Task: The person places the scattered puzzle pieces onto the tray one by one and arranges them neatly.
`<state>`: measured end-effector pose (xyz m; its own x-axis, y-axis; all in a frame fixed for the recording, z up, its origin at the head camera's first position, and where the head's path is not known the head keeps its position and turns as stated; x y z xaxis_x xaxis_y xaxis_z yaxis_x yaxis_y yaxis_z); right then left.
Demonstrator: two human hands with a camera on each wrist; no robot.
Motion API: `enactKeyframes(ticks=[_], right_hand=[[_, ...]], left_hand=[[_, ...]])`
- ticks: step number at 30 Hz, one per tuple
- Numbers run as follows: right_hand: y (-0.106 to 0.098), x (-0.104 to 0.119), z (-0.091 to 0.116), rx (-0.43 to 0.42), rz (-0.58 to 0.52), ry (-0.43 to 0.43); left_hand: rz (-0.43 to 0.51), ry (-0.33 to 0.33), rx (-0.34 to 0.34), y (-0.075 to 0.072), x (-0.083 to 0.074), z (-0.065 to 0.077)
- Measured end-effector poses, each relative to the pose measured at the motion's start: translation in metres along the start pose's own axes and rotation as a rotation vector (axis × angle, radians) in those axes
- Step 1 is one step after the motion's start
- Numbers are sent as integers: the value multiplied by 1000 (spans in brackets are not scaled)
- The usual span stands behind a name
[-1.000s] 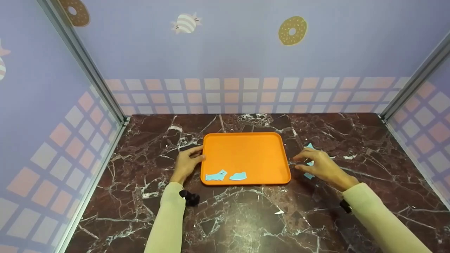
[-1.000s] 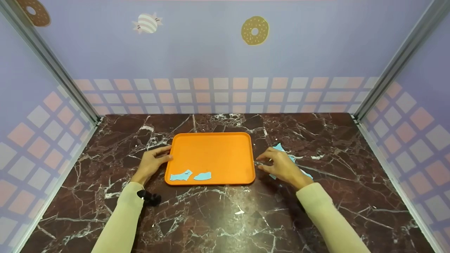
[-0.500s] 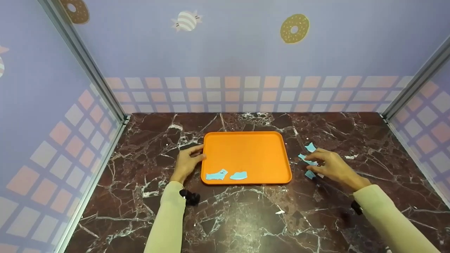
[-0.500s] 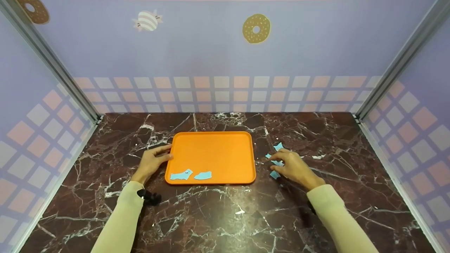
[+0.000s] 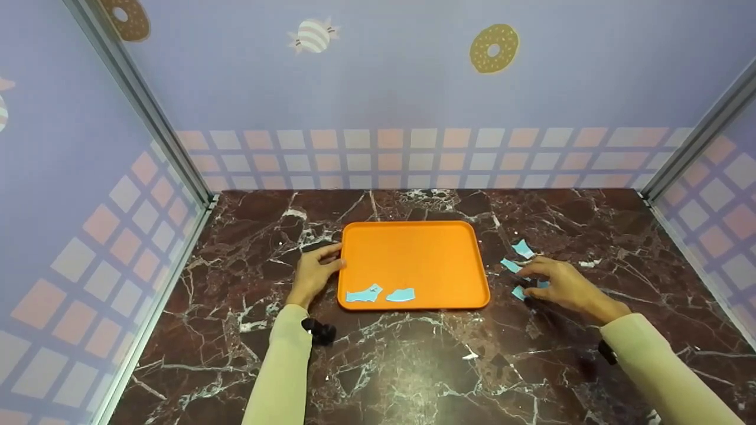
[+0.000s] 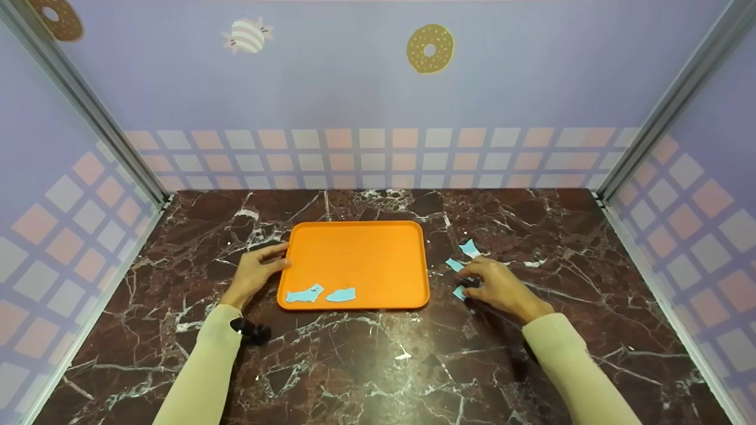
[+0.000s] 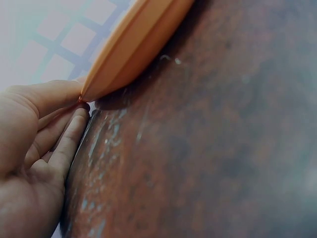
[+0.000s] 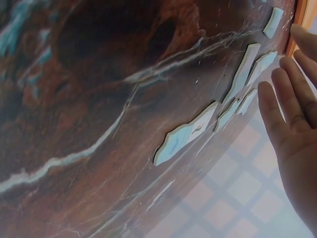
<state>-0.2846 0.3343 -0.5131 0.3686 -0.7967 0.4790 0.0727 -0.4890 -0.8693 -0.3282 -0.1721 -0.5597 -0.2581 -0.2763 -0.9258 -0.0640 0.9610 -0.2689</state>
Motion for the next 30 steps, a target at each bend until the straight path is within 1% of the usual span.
enactKeyframes(ticks=[5, 8, 15, 20, 24, 30], right_hand=[[0, -2, 3, 96, -5, 41], [2, -3, 2, 119, 7, 26], [4, -1, 0, 111, 40, -67], [5, -2, -1, 98, 25, -88], [8, -3, -1, 78, 17, -75], [11, -3, -1, 89, 19, 10]], left_hand=[[2, -12, 3, 0, 0, 0], [5, -20, 4, -1, -1, 1], [4, -18, 8, -1, -2, 1], [2, -3, 13, 0, -2, 1], [4, 2, 7, 0, -1, 1], [11, -3, 8, 0, 0, 0]])
Point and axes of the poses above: each hand's wrist, its own z-axis away from the middle knuckle, its own y-axis out of the palm, x = y × z, the point moved 3 cm from there along -z, towards the middle knuckle, and after that the axes turned 15 degrees about y, right-handed, at the moved point
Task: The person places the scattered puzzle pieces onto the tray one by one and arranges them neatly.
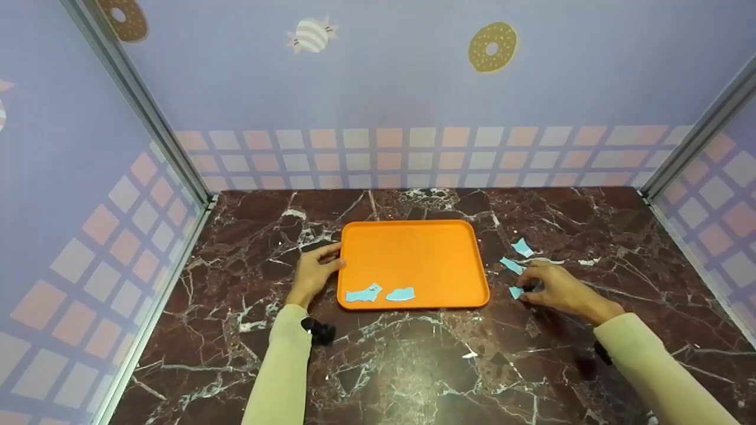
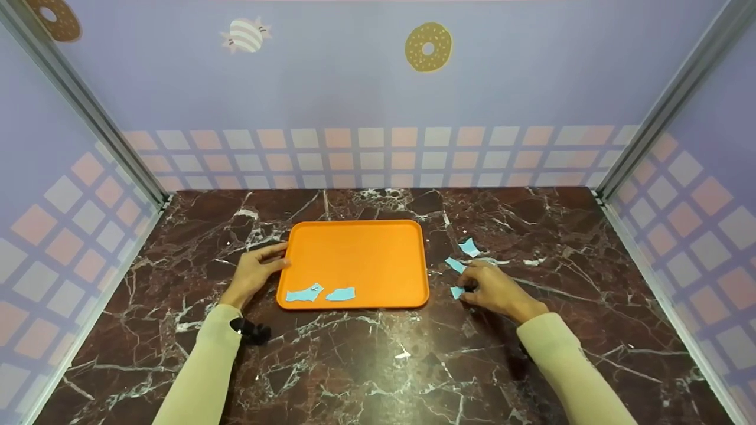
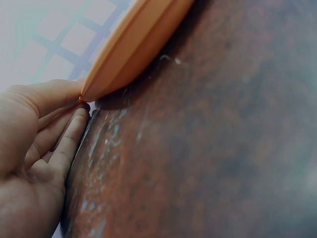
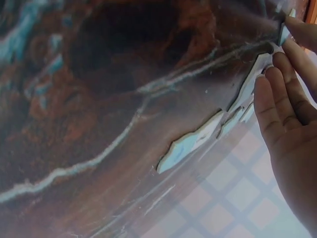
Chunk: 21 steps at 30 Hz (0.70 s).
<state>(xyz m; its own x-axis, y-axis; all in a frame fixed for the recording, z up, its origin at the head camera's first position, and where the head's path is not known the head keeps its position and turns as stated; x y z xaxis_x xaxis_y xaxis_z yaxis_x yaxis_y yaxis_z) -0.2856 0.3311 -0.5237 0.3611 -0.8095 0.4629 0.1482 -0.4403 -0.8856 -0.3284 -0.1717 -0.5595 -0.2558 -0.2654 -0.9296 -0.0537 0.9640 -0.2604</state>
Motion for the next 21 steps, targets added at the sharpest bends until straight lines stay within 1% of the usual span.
enactKeyframes(ticks=[4, 11, 15, 21], right_hand=[[0, 1, 1, 20, -3, 23], [-4, 3, 1, 41, -16, 8], [-2, 2, 0, 50, -36, 32], [2, 1, -1, 23, -31, 58]], left_hand=[[3, -10, 3, -1, 0, 0], [9, -11, 10, -2, -1, 1], [4, -20, 12, -1, -1, 1], [-4, -16, 5, -1, -1, 1]])
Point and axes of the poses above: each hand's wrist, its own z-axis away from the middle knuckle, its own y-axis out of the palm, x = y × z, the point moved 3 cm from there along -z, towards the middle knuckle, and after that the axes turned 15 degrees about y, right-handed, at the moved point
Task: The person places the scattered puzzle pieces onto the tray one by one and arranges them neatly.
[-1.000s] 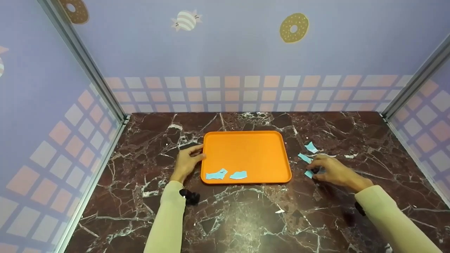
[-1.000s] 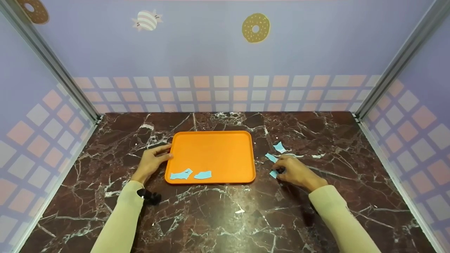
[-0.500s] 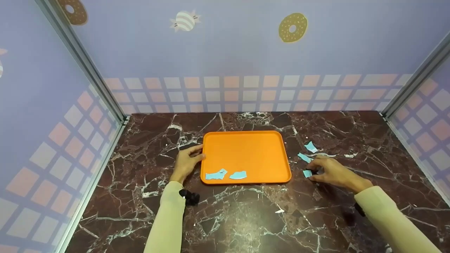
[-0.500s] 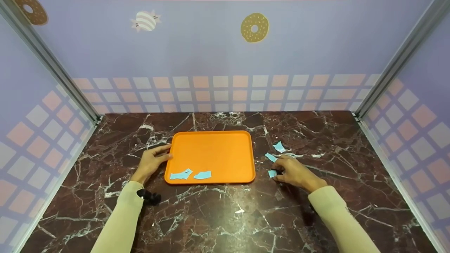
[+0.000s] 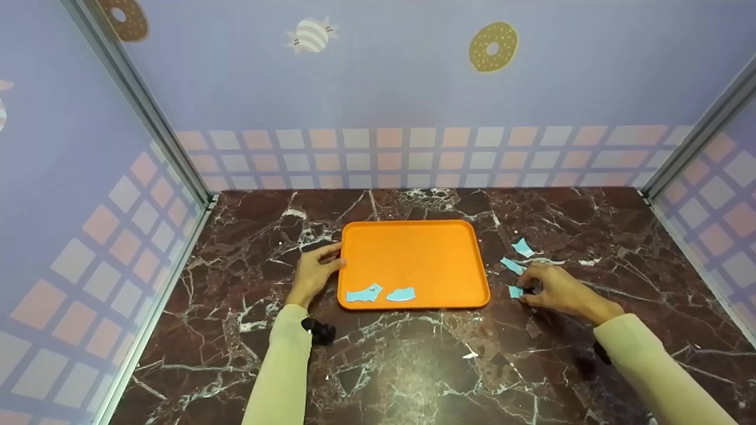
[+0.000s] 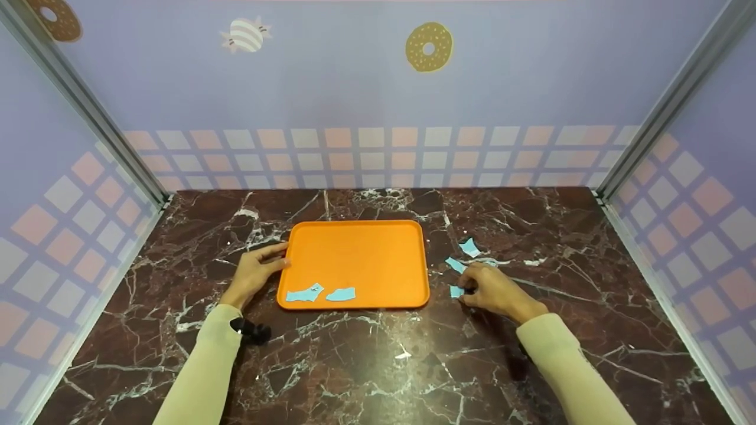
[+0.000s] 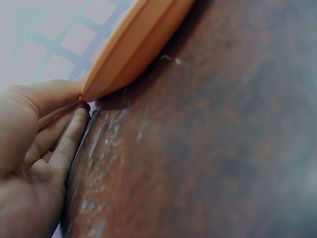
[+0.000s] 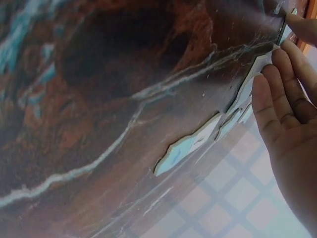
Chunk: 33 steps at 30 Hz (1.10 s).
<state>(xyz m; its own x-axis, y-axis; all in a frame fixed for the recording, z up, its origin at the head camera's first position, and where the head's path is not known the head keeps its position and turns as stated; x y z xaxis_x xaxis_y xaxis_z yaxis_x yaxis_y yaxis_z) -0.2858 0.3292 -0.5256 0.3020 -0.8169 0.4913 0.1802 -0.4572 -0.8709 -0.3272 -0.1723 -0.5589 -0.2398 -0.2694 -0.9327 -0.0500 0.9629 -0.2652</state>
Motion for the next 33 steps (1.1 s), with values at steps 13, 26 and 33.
enactKeyframes(ticks=[13, 26, 33], right_hand=[[-3, 4, -1, -48, -81, 84], [-2, 20, -7, -137, -94, -38], [-1, 33, -15, -136, -131, -80]], left_hand=[[5, 16, -10, 1, 1, -1], [2, 20, -8, 1, 1, 0], [-7, 21, -12, 1, 0, 0]])
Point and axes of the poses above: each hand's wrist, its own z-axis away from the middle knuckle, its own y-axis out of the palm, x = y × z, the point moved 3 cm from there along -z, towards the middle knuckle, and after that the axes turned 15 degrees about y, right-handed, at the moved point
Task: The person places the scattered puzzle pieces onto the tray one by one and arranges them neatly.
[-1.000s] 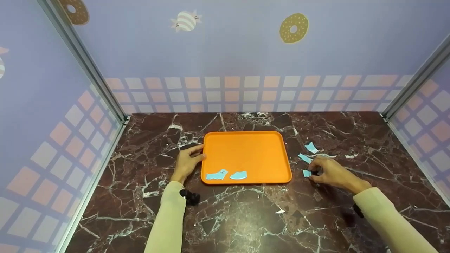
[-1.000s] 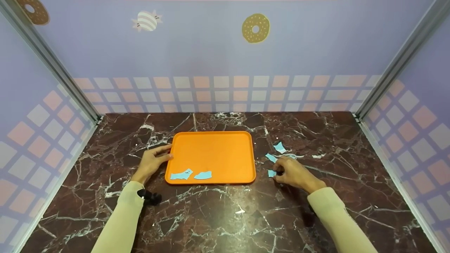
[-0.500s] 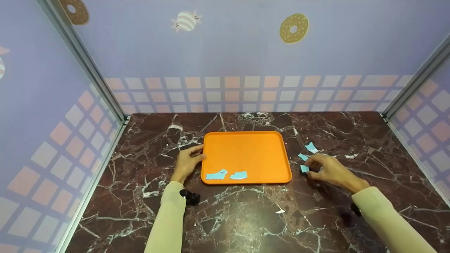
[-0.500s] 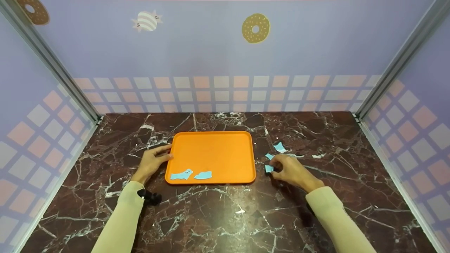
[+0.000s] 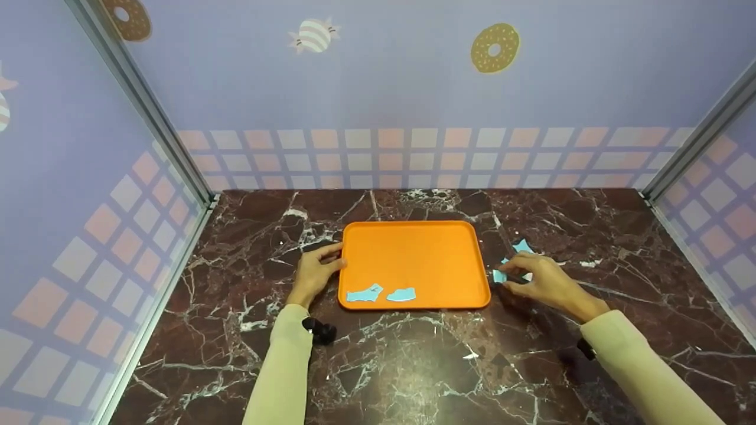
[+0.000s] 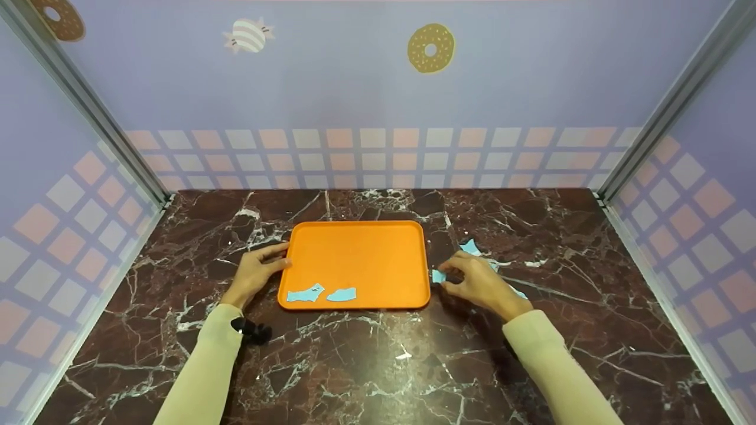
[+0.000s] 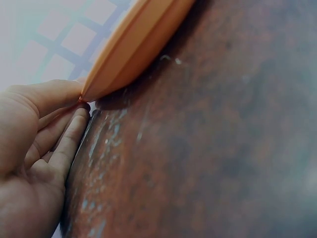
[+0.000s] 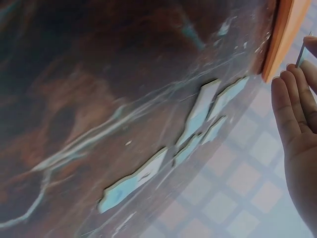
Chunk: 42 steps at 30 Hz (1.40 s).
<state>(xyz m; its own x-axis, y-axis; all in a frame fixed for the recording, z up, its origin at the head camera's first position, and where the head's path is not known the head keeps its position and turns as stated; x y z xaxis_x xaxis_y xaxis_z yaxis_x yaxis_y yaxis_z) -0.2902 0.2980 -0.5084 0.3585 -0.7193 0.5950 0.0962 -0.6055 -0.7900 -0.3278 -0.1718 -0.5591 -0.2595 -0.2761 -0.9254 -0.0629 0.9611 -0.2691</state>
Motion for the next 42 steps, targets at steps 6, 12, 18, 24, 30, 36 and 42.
enactKeyframes(ticks=[6, 12, 18, 24, 30, 36, 42], right_hand=[[5, 11, -7, -5, 15, -19], [11, 21, -15, -24, -13, -98], [18, 30, -20, -16, -29, -124], [25, 38, -26, 9, -26, -116], [32, 46, -30, 12, -8, -149], [39, 52, -32, 43, -15, -131], [48, 56, -34, 40, -26, -177]], left_hand=[[1, -7, 10, 0, 0, 0], [-2, -11, 12, -1, 0, 1], [-4, 1, 6, 0, -1, -1], [11, 3, 2, 0, 0, -1], [19, -2, -7, 1, 1, -1], [10, -5, -5, 0, 0, -1], [11, -17, 1, 0, 0, 0]])
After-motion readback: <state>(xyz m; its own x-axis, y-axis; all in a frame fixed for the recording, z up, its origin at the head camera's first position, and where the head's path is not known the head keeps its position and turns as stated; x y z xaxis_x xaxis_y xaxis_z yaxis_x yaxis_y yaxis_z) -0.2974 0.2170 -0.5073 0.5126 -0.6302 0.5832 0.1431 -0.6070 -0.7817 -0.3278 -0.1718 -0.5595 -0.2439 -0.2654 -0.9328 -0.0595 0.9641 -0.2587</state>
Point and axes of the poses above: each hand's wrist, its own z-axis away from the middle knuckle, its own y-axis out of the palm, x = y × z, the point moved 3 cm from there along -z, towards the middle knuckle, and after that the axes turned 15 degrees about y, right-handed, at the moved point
